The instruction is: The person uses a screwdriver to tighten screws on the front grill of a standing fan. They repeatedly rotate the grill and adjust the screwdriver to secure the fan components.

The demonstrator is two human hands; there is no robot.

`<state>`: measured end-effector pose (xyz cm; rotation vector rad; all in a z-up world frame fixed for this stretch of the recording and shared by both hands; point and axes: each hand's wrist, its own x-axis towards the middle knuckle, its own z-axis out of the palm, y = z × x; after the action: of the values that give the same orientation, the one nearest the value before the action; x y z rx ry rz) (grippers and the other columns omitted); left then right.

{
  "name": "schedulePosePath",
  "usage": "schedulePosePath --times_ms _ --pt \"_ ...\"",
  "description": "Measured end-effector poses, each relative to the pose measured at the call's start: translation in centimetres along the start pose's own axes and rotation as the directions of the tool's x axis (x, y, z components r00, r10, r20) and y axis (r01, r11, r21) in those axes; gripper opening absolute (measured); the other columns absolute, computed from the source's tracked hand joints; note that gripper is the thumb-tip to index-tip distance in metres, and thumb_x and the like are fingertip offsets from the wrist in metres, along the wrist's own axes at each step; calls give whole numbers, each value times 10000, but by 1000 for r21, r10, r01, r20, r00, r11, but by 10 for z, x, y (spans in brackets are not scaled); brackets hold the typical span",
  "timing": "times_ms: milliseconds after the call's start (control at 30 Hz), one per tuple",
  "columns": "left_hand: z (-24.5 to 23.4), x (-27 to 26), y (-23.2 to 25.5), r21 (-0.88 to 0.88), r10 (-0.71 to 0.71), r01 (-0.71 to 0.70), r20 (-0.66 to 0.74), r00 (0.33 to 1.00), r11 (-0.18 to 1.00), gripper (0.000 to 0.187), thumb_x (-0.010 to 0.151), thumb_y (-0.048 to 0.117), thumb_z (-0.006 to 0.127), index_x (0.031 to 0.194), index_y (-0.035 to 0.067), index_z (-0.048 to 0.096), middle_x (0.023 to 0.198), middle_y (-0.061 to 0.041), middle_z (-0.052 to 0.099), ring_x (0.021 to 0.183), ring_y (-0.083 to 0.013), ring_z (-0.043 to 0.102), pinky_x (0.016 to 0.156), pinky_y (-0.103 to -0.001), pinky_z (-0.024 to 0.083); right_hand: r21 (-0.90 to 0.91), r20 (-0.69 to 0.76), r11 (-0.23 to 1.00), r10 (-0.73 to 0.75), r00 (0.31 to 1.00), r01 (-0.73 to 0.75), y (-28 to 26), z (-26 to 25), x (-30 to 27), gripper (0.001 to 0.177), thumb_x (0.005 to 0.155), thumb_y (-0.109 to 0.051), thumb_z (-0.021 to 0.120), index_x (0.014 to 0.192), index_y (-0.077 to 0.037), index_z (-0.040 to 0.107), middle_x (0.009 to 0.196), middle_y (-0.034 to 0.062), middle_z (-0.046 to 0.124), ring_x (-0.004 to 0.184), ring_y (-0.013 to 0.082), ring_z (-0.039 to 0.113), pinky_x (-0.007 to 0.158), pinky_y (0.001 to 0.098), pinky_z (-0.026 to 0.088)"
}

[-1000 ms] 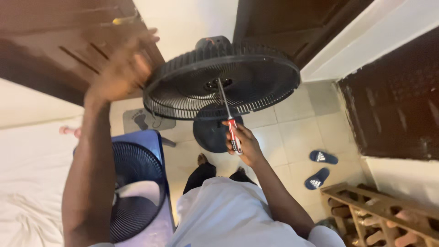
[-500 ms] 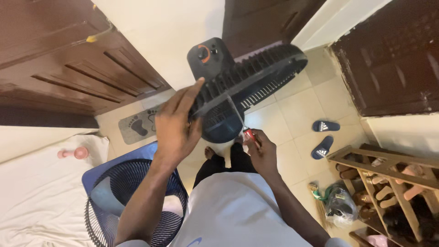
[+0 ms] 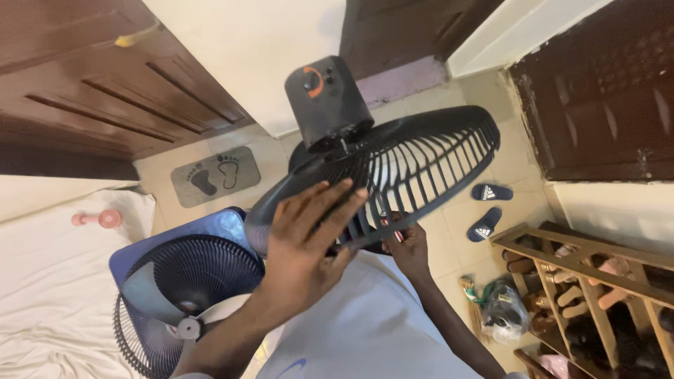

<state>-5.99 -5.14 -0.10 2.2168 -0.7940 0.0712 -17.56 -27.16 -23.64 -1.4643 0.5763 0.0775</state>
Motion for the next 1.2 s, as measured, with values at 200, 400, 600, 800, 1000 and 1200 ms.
schedulePosePath --times_ms 200,400,600,800,1000,1200 --pt "-1 -15 -2 -102 110 -106 32 993 989 749 695 523 780 1314 127 639 1387 -115 612 1255 -355 581 1046 -488 428 -126 16 975 -181 983 182 37 -23 2 220 971 -42 642 1183 17 648 986 84 712 818 124 677 647 276 559" --pt "13 28 -82 -544 -135 272 279 951 794 270 1017 260 661 1235 109 712 1259 -105 762 1142 -213 742 983 -365 607 -184 118 887 -408 905 424 43 -30 5 201 989 -27 644 1181 34 644 1053 82 711 949 135 671 798 279 547" --pt "55 33 -103 -478 -59 261 396 916 839 456 1085 330 492 1438 47 537 1475 -178 586 1378 -298 561 1132 -412 443 -149 38 989 7 999 -1 41 -24 7 134 943 -68 744 941 48 678 725 37 645 636 115 585 531 269 470" --pt "61 31 -114 -567 -7 311 473 881 763 484 1089 353 434 1480 77 510 1574 -167 500 1480 -323 452 1203 -421 356 -608 144 668 -438 887 429 38 -30 8 161 891 -110 758 954 6 665 809 61 642 699 127 612 594 284 483" --pt "58 28 -115 -504 2 182 343 939 844 359 1054 280 562 1336 82 665 1384 -175 596 1338 -303 546 1115 -402 436 -195 73 957 -206 976 217 43 -25 0 111 985 -73 623 1075 -14 649 821 30 685 672 93 637 541 243 498" --pt "44 43 -119 -356 -240 314 237 942 880 249 913 144 756 1158 98 737 1029 -75 702 909 -193 731 795 -323 622 72 93 991 -119 989 112 46 -15 -3 103 938 -32 722 998 -6 642 763 33 640 616 91 608 512 256 492"
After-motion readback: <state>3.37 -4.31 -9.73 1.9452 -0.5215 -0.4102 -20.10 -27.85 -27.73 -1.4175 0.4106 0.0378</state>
